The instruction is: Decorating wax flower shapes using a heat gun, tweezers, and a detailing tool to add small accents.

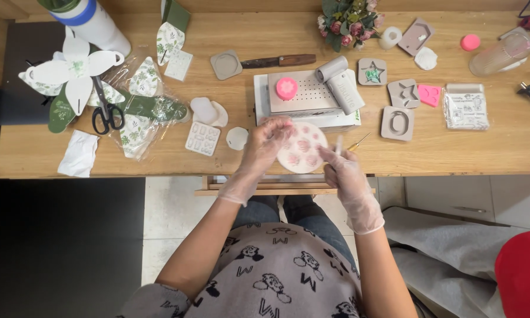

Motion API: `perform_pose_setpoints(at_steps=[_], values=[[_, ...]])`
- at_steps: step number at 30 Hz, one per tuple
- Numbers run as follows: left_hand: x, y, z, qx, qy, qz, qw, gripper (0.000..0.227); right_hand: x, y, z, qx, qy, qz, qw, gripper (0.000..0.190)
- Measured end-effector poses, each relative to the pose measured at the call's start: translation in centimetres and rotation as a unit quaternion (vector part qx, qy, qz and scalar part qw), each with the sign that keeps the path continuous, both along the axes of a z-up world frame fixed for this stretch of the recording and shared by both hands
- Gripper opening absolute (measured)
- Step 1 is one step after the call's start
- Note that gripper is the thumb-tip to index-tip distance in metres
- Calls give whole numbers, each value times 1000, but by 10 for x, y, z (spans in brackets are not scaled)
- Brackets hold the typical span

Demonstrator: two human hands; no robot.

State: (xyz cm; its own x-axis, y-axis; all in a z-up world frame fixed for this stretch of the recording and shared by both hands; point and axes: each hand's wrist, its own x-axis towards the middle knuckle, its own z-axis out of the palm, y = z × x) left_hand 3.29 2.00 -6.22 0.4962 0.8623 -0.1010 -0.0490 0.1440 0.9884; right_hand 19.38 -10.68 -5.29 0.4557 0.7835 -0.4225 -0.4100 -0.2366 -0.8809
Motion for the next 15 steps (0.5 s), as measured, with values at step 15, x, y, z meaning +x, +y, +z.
perform_pose_setpoints(at_steps=[15], values=[[108,27,-30,-105,126,69,984,27,51,-65,-14,-25,-20,-146,989,15]])
